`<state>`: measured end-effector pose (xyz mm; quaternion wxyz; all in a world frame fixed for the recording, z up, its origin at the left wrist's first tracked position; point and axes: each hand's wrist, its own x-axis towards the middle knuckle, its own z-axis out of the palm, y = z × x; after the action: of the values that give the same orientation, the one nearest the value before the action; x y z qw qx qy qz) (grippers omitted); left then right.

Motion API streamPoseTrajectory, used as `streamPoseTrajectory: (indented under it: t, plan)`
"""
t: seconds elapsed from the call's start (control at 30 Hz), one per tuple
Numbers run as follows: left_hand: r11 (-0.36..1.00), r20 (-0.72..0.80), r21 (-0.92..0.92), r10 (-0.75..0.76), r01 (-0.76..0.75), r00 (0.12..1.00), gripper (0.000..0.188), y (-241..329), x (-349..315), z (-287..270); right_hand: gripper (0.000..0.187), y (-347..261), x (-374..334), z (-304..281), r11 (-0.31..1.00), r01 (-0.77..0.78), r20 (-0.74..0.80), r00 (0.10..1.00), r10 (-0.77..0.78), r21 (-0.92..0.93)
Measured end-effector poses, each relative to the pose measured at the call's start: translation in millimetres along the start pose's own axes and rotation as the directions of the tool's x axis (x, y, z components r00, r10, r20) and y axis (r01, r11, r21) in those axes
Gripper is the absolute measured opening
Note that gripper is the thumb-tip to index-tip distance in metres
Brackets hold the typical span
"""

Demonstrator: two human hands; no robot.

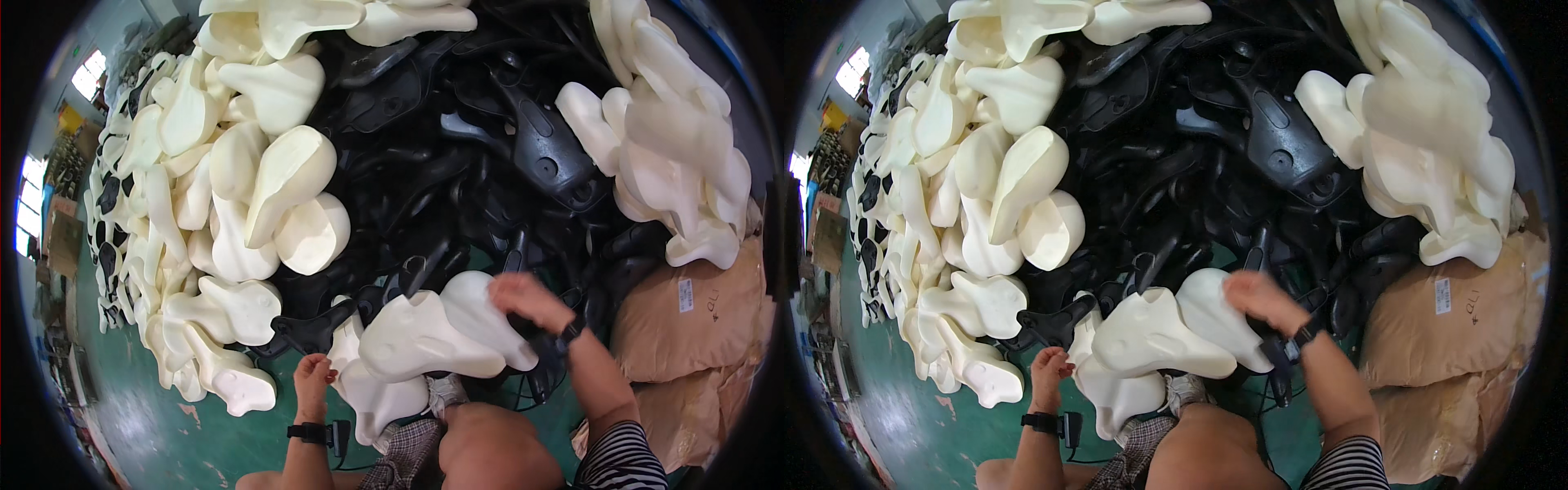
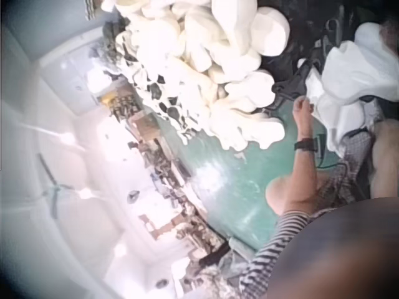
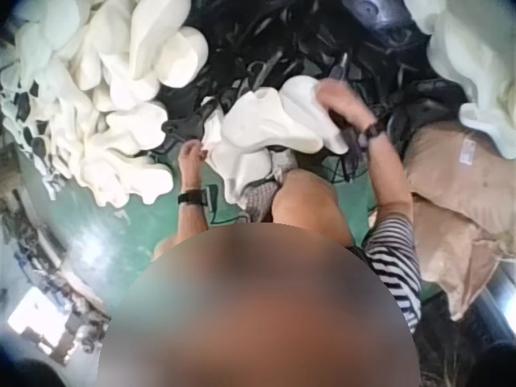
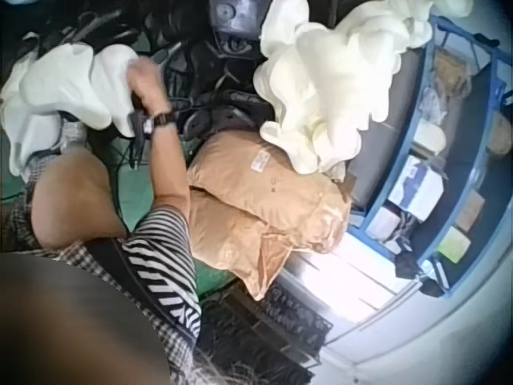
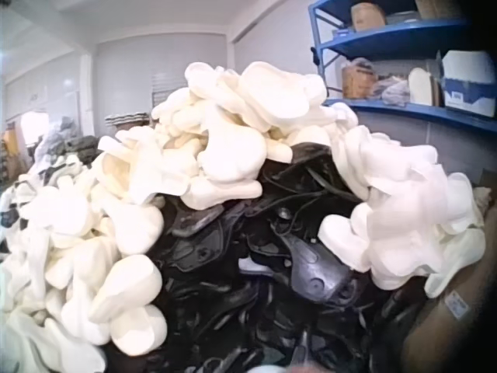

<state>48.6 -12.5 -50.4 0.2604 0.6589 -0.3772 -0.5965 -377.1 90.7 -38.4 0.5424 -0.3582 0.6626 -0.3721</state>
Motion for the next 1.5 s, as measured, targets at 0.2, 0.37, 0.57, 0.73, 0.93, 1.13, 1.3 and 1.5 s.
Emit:
streamPoseTrajectory:
  t: [0.2, 0.37, 0.57, 0.73, 0.93, 1.13, 1.3, 1.5]
  plan:
    - [0.983, 0.106, 0.176, 0.040, -0.058, 0.994, 0.013, -11.3, 6.1, 22.1, 0.039, -24.1, 165.7, -76.7, 0.825, 0.343, -0.598, 0.801, -0.007, 0.449]
    - [0.988, 0.098, 0.155, -0.020, 0.004, 0.995, 0.011, -2.3, 22.9, 24.6, 0.041, -58.6, 240.2, -81.8, 0.975, 0.224, -0.759, 0.632, -0.154, -0.011]
    - [0.980, 0.117, 0.199, -0.036, 0.012, 0.992, 0.013, -18.3, 30.3, 26.4, 0.040, -24.3, 264.7, -112.5, 0.970, 0.231, -0.721, 0.660, -0.210, -0.072]
    - [0.978, 0.111, 0.174, -0.134, 0.114, 0.985, 0.012, -14.0, 37.0, 17.7, 0.039, -12.6, 278.2, -92.0, 0.962, 0.238, -0.694, 0.670, -0.263, -0.135]
    - [0.987, 0.130, 0.153, -0.067, 0.047, 0.989, 0.012, -19.8, 47.0, 34.8, 0.038, 0.2, 241.1, -103.8, 0.935, 0.224, -0.678, 0.644, -0.353, -0.273]
    - [0.939, 0.121, 0.331, 0.058, -0.096, 0.991, 0.012, -25.2, 41.7, 36.1, 0.041, -39.6, 146.4, -72.8, 0.823, 0.269, -0.514, 0.857, 0.032, 0.500]
    - [0.902, 0.187, 0.389, 0.122, -0.188, 0.975, 0.020, -24.6, 13.6, 30.6, 0.054, -53.0, 4.9, 24.7, 0.939, 0.268, -0.340, 0.922, -0.185, 0.216]
    - [0.601, 0.513, 0.445, 0.436, -0.664, 0.739, 0.055, -28.7, -33.4, 46.1, 0.059, -96.5, -89.1, 68.9, 0.962, 0.272, 0.184, 0.947, -0.264, -0.020]
